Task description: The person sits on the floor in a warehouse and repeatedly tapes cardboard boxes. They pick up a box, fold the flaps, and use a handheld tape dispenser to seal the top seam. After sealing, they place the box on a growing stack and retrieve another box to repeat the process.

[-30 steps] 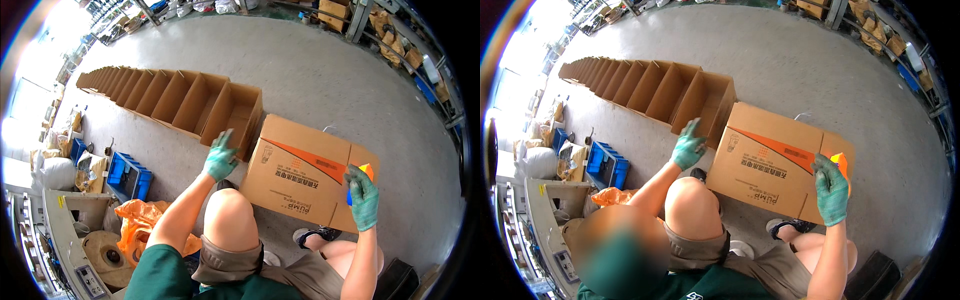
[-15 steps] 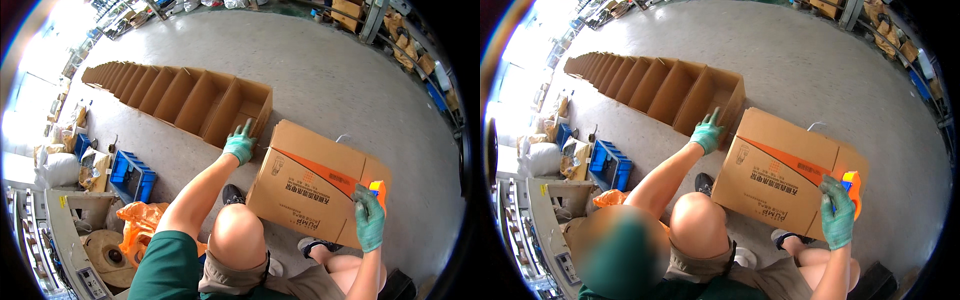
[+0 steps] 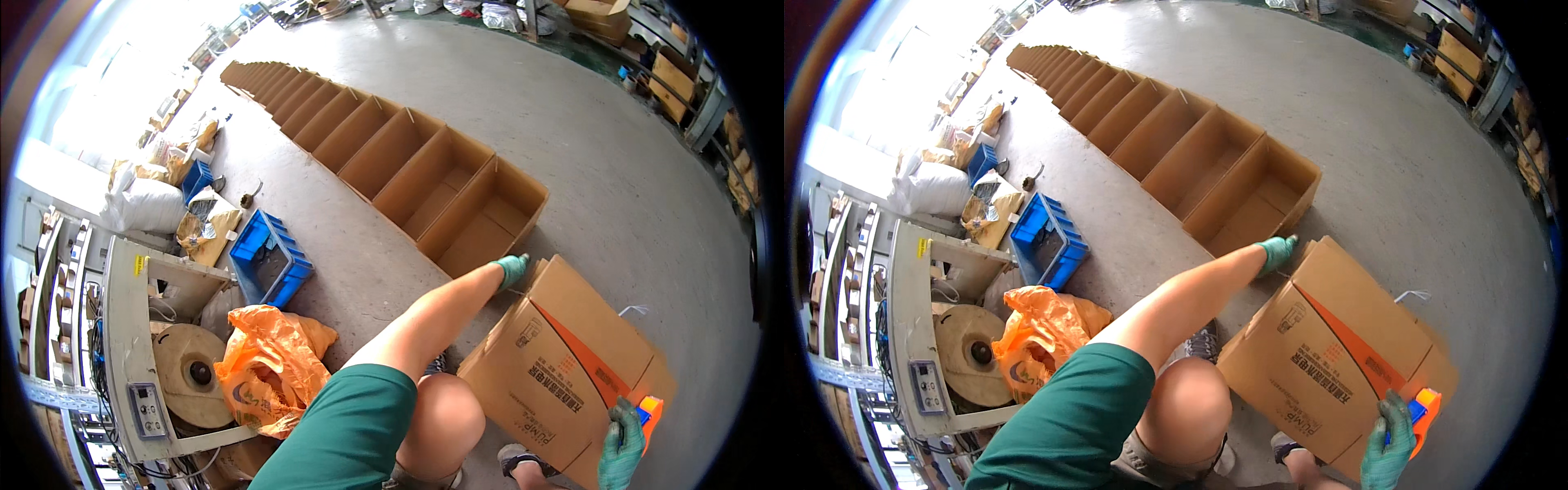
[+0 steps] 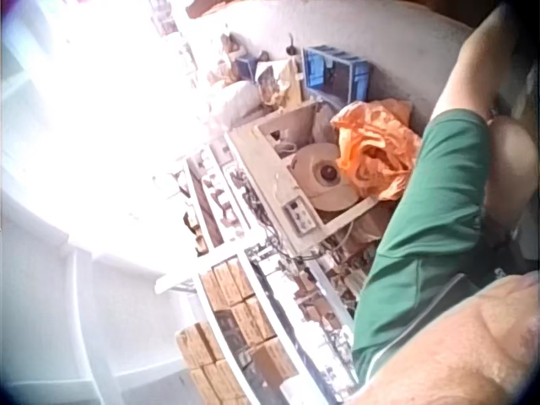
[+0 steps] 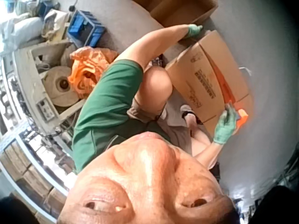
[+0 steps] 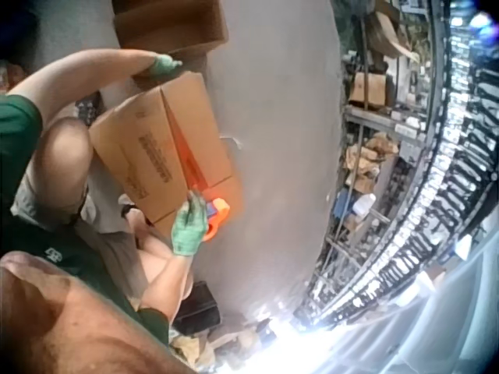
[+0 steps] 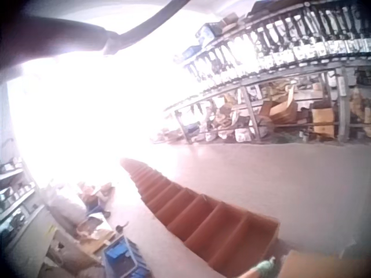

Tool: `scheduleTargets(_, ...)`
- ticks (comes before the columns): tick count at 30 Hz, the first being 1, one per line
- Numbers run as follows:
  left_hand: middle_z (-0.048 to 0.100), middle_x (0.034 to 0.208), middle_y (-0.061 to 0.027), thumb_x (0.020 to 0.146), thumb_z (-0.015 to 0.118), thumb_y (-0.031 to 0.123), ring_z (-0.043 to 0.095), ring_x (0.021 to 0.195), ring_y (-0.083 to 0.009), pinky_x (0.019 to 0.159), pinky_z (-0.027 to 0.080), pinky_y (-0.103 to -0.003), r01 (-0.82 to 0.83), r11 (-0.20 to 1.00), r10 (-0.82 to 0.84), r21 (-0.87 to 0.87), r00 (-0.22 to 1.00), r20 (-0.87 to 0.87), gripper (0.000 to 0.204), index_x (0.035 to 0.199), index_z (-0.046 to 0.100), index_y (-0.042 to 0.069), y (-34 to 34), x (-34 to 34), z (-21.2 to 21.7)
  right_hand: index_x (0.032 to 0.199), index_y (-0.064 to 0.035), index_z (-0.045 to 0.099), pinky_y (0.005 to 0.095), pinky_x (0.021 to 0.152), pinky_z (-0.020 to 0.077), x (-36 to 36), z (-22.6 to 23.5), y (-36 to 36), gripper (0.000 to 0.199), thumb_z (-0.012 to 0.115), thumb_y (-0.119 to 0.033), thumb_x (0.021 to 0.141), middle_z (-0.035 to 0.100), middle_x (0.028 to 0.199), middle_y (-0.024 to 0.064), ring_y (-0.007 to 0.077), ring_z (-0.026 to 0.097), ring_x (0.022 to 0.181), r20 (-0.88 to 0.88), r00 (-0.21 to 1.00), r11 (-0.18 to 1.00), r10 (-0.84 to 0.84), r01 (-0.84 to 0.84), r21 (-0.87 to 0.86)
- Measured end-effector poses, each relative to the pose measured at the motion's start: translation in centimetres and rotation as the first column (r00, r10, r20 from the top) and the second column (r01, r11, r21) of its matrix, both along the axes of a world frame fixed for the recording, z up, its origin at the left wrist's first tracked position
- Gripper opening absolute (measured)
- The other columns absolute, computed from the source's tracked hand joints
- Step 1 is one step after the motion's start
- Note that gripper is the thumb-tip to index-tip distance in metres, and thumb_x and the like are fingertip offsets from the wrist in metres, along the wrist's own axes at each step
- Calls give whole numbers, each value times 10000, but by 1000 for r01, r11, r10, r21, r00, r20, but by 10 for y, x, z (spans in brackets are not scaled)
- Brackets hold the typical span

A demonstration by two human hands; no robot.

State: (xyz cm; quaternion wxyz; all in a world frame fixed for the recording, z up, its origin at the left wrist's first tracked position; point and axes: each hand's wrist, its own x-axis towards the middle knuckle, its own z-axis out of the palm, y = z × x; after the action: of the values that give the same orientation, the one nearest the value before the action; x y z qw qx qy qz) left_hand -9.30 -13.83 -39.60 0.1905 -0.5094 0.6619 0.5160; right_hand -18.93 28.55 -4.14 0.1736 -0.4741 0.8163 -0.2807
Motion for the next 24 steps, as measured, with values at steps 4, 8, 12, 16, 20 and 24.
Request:
scheduleTargets(4,424,1575,-127,1054,296,534,417,1439,-300,1201,301,-431,15,992,-12,-126,1000,26,680,1514,421,48,-25,7,-9,1166,15,688,385,970,512,1,-9,-1,220,585,-73,992,697,1226,153,298,658,1096,31,999,1000,-14,14,6)
scheduleTargets(8,354,1610,-132,1046,309,555,377,1459,-311,1213,284,-423,-80,978,84,-192,996,11,718,1531,371,30,-44,21,9,1157,14,688,389,966,513,-1,-10,-7,214,584,-84,997,705,1199,152,292,659,1090,20,1000,1000,1,-1,15)
scheduleTargets(12,227,1663,-149,1060,297,540,319,1487,-353,1232,237,-428,786,610,-573,-105,528,627,722,1581,264,41,-83,44,59,1152,10,689,396,962,510,-2,-2,-14,216,586,-106,1001,707,1192,155,296,657,1090,75,996,998,-58,55,36)
scheduleTargets(16,292,1632,-180,1051,374,516,330,1485,-340,1205,279,-427,-234,895,229,-379,972,-59,698,1560,306,43,-134,77,46,1157,-1,694,409,956,506,-2,-2,-17,230,599,-140,1001,707,1190,157,305,653,1090,-31,999,998,-12,14,69)
scheduleTargets(20,333,1612,-168,1059,352,472,324,1480,-321,1213,272,-405,242,856,-120,-456,952,280,636,1546,326,64,-188,96,31,1204,-16,685,415,941,513,-2,-10,-12,274,627,-177,991,707,1185,158,308,652,1095,-24,1000,996,-11,13,87)
scheduleTargets(24,557,1451,-166,1054,413,444,514,1348,-300,1135,384,-397,409,713,-336,-569,912,235,530,1366,595,56,-200,142,29,1112,13,664,388,952,521,-8,-23,0,200,568,-58,951,679,1199,172,321,660,1076,113,988,988,-103,88,128)
